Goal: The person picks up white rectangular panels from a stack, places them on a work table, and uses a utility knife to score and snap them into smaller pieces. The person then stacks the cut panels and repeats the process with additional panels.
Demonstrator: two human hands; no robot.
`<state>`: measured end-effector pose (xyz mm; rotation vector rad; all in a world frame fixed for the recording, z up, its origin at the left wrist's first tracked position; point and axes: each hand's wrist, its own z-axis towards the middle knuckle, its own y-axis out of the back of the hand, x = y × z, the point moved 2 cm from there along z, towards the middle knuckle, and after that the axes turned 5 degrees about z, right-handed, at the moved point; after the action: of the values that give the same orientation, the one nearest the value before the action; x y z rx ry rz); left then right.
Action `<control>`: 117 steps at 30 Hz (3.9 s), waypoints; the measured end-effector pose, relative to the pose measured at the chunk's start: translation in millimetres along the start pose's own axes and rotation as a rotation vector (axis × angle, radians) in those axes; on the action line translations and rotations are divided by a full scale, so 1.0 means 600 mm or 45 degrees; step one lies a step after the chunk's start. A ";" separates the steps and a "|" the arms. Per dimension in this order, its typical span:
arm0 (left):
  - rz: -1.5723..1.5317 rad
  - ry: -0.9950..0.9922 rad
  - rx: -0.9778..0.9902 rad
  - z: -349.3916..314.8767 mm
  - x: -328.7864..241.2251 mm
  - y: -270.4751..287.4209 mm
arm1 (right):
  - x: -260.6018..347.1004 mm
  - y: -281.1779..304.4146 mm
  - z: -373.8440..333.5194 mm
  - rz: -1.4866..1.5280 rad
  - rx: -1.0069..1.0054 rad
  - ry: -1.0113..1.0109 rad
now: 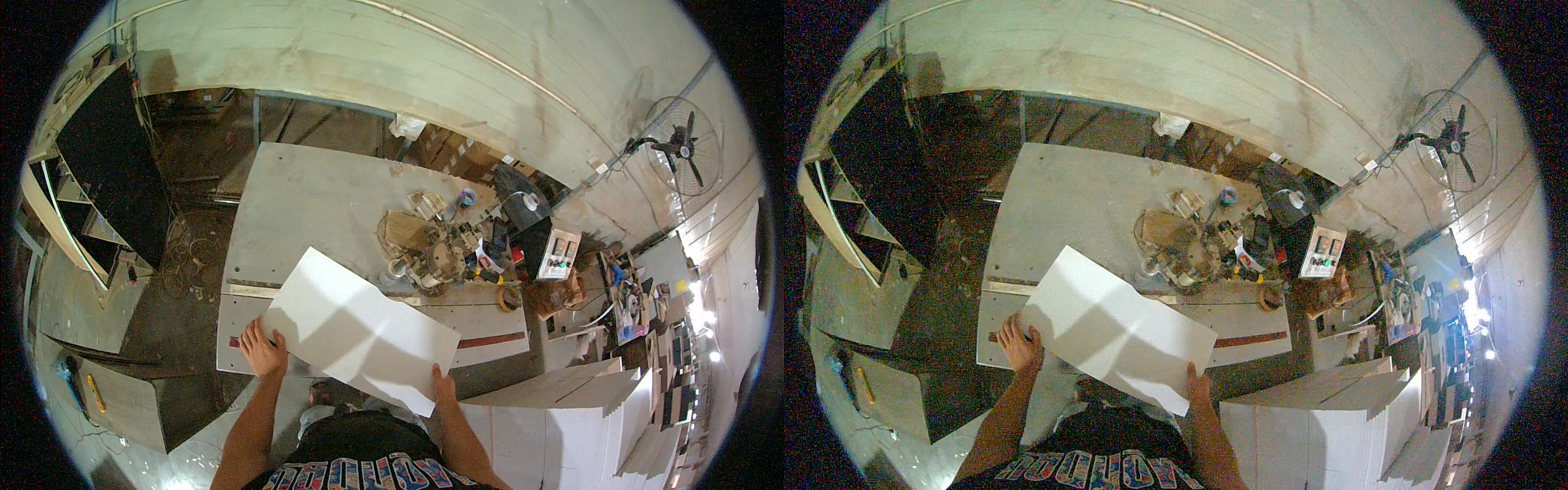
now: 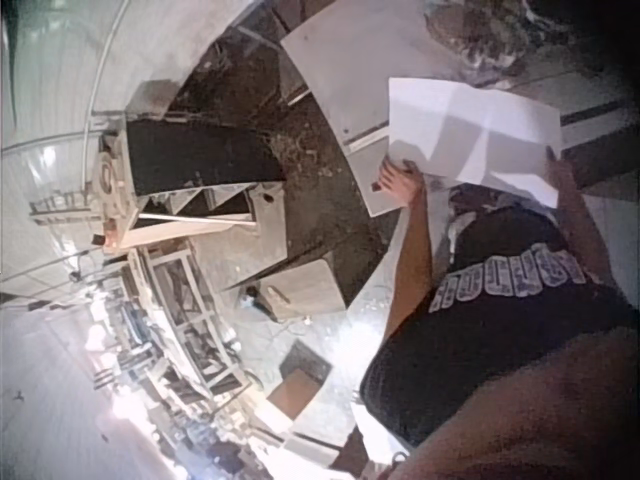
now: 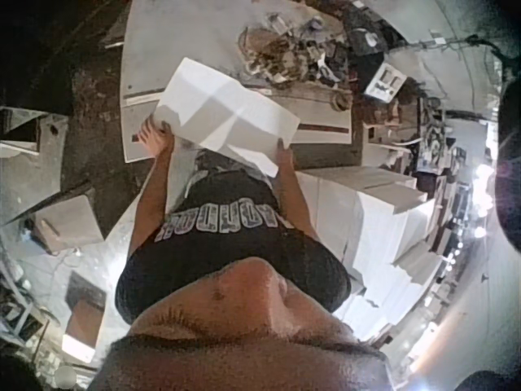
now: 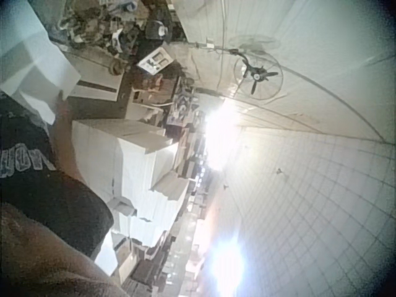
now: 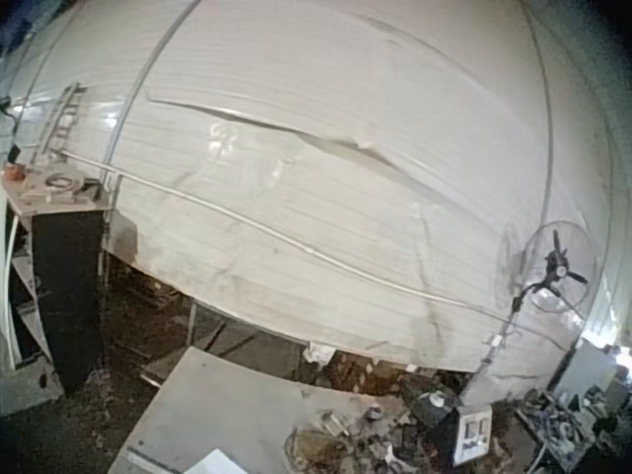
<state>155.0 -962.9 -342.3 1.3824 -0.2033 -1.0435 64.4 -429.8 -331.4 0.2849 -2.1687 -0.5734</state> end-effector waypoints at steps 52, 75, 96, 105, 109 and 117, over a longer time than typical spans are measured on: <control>-0.051 0.467 -0.203 -0.391 -0.570 -0.199 | -0.228 0.562 0.295 0.439 0.161 0.466; 0.118 0.388 -0.263 -0.193 -0.357 -0.148 | -0.158 0.315 0.241 0.324 0.140 0.519; 0.017 0.375 0.257 -0.238 -0.454 -0.122 | 0.011 0.097 0.064 -0.043 0.100 0.335; 0.049 0.480 0.201 -0.151 -0.412 -0.122 | 0.030 0.046 0.031 -1.385 0.394 0.711; 0.031 0.493 0.174 -0.129 -0.373 -0.106 | 0.019 0.014 0.044 -1.381 0.399 0.803; 0.018 0.487 0.088 -0.091 -0.312 -0.088 | 0.030 -0.044 0.026 -1.221 0.297 1.120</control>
<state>60.8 -786.0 -318.8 1.6115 0.0336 -0.7478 40.9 -455.0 -340.5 1.4426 -1.1352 -0.5396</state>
